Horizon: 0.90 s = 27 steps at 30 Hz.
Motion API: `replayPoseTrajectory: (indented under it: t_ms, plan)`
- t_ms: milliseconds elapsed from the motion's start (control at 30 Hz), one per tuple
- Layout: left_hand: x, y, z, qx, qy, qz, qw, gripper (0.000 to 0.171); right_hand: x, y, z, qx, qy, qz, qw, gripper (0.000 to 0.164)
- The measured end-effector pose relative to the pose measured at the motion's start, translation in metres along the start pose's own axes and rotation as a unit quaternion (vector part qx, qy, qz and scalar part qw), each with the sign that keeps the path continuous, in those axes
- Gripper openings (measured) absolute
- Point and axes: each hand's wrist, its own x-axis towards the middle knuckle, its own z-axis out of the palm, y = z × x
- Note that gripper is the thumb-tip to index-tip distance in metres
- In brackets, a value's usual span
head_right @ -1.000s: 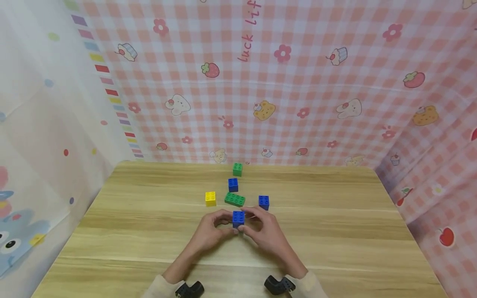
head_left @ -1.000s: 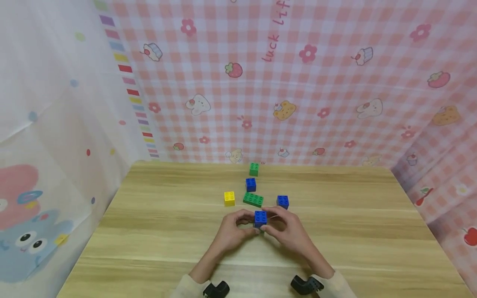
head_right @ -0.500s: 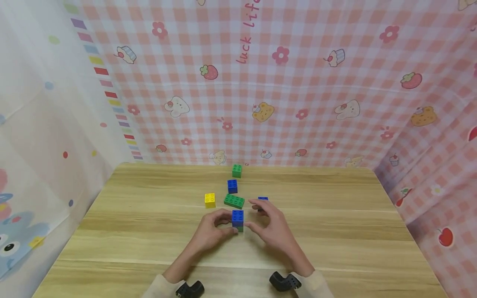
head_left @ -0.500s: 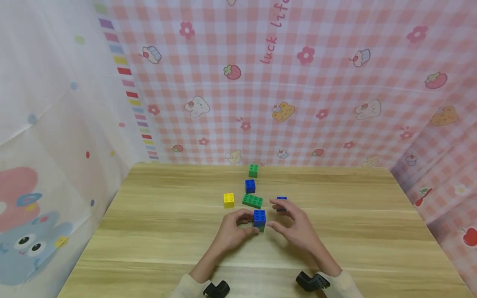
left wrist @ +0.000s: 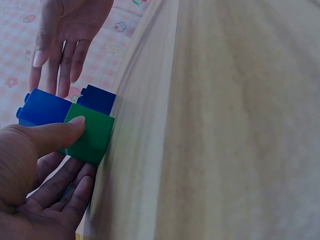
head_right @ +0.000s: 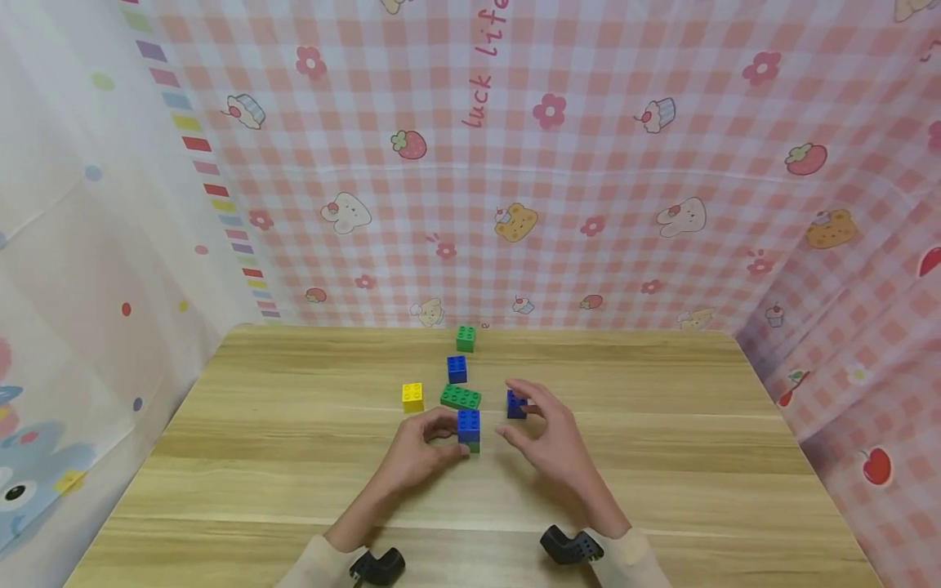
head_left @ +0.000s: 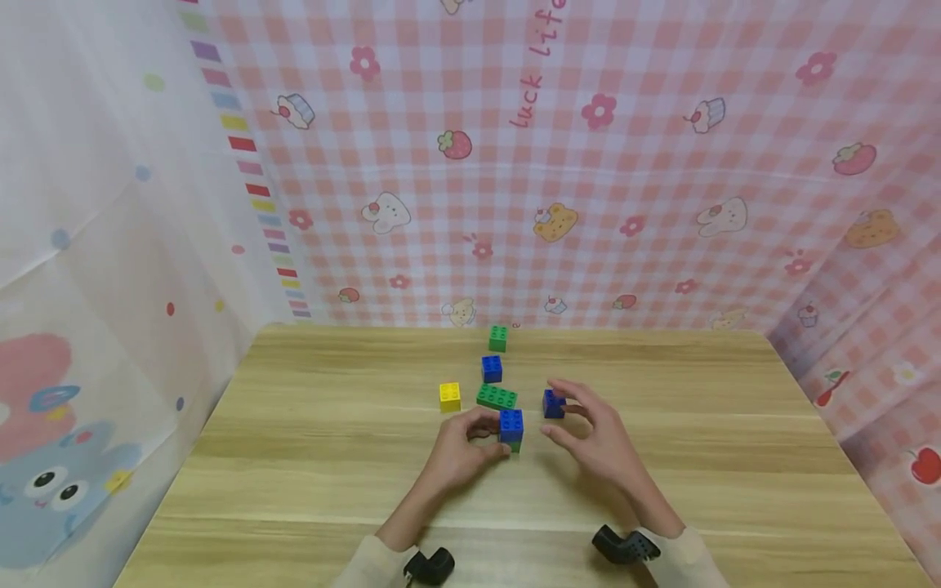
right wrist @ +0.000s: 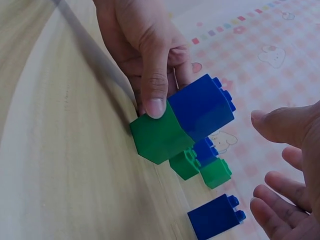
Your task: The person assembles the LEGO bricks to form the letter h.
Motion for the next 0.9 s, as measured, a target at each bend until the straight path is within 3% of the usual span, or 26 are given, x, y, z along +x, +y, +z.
replayPoseTrajectory:
  t_ms: [500, 733, 900]
  plan:
    - [0.004, 0.001, 0.001, 0.000, -0.006, 0.001, 1.0000, 0.042, 0.008, 0.012, -0.009, 0.014, 0.005, 0.048, 0.999, 0.064]
    - [-0.001, 0.007, -0.008, -0.012, -0.010, -0.014, 0.9998, 0.049, 0.010, 0.018, -0.010, 0.024, -0.003, 0.073, 0.997, 0.067]
    - [-0.001, 0.012, -0.017, -0.018, 0.003, -0.002, 0.9998, 0.045, 0.011, 0.022, -0.009, 0.020, -0.004, 0.080, 0.997, 0.066]
